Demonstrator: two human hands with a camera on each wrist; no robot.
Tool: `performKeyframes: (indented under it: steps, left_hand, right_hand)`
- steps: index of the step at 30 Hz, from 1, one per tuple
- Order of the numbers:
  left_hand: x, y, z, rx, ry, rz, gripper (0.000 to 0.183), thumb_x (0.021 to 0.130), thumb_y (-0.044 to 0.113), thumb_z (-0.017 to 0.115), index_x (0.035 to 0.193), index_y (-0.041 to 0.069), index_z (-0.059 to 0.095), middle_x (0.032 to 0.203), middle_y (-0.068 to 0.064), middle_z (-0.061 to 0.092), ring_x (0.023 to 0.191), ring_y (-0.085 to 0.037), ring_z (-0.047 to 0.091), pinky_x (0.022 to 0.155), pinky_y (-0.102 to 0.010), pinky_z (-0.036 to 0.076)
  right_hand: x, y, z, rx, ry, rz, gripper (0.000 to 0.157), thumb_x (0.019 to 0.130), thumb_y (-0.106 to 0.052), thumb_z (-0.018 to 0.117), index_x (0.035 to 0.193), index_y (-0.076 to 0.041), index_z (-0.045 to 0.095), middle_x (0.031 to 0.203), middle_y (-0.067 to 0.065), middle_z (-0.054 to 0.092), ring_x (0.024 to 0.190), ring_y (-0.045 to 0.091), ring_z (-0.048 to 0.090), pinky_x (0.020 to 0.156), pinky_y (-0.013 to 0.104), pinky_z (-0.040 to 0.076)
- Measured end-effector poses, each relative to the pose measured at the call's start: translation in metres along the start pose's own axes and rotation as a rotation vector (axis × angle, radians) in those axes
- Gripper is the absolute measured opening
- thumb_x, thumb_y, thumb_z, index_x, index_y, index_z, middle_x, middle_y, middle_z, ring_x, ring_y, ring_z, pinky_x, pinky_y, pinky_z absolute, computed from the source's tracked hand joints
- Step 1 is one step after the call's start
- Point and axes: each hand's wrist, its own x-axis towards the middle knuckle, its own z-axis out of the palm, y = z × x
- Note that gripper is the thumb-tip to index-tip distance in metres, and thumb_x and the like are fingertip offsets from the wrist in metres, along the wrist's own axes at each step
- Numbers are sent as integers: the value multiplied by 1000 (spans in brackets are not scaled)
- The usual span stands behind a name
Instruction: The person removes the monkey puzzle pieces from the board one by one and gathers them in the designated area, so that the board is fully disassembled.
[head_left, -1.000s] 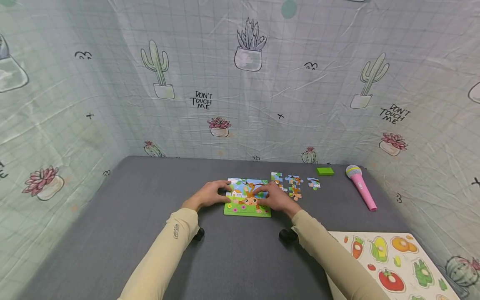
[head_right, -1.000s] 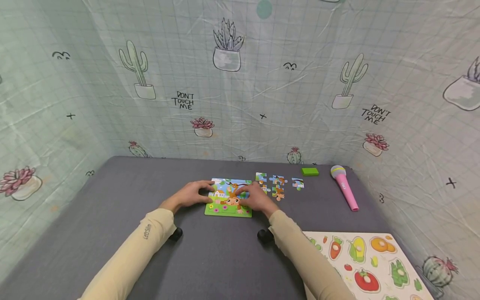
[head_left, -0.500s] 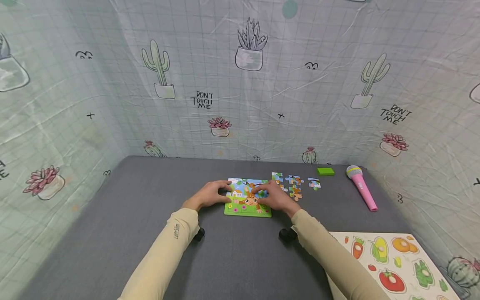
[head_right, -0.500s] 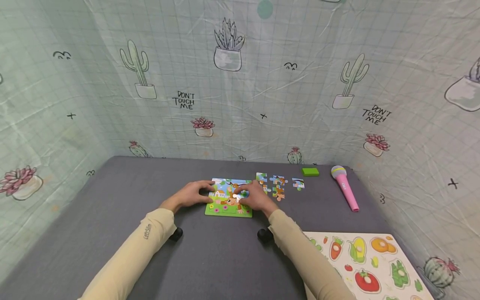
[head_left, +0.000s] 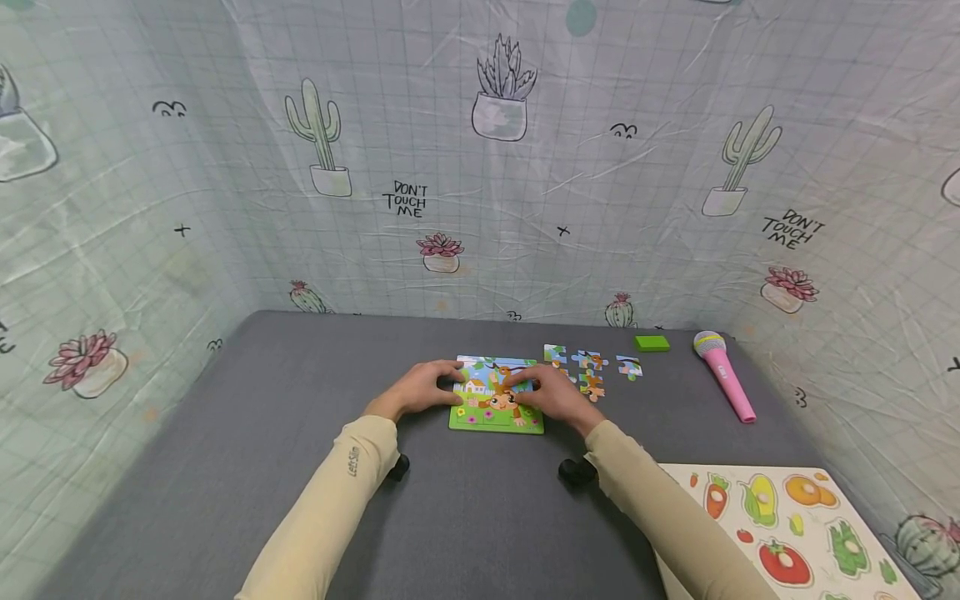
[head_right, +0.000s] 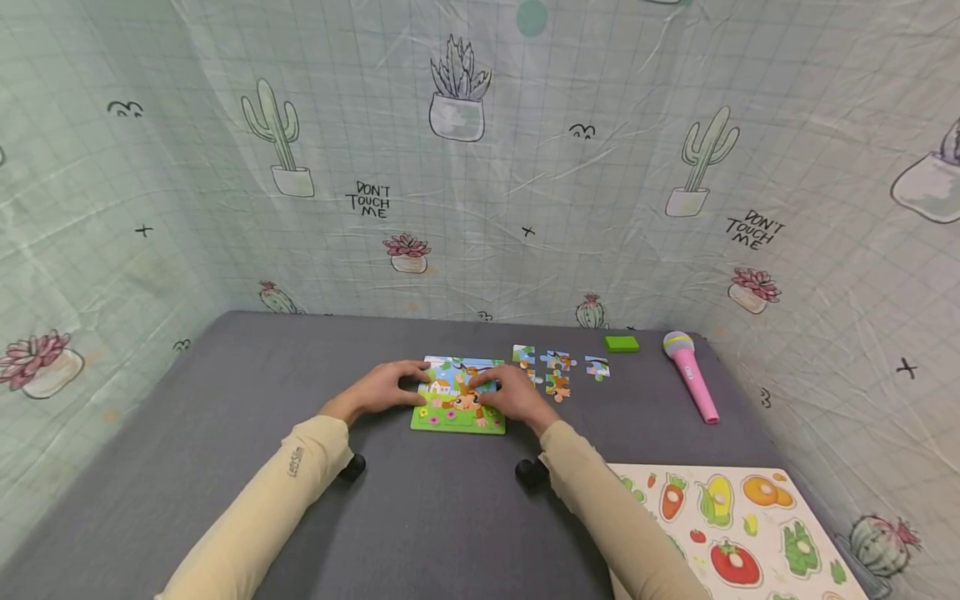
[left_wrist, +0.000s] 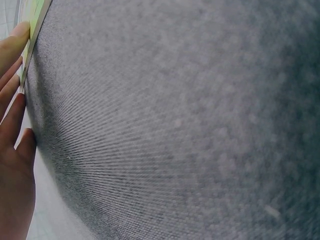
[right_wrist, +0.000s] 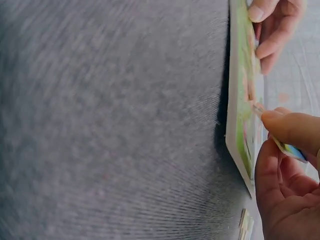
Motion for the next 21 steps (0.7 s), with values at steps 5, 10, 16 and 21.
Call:
performKeyframes:
  steps: [5,10,16,21]
  left_hand:
    - [0,1,-1,1,-4,6,40,89,26,74,124,8,67,150,-8,45,141,-31,35,115,-49,30]
    - [-1,1,-1,-1,-4,7,40,88,26,74,123,8,67,150,-8,45,141,-31,34,115,-49,30]
    - [-1,1,-1,7,-2,11,40,88,26,74,123,8,67,150,-8,45,141,-31,35,115,-49,31]
    - [0,1,-1,8,0,5,40,88,26,75,123,8,68,149,-8,45,141,-31,35,115,-49,31]
  right_hand:
    - [-4,2,-4,79,9,50,24,92,-12,68,116,-10,72,120,10,63,74,19,46,61,34,38]
    - [-11,7,-11,150,21,104,26,94,-14,67,120,-9,69,129,13,58,82,22,53,65,34,44]
    - [-17,18,-22,167,78,155,26,94,-14,66,120,-12,68,134,13,55,91,24,55,72,37,46]
    - [-22,24,-30,180,113,153,26,95,-13,65,121,-10,67,131,14,57,93,26,54,74,39,47]
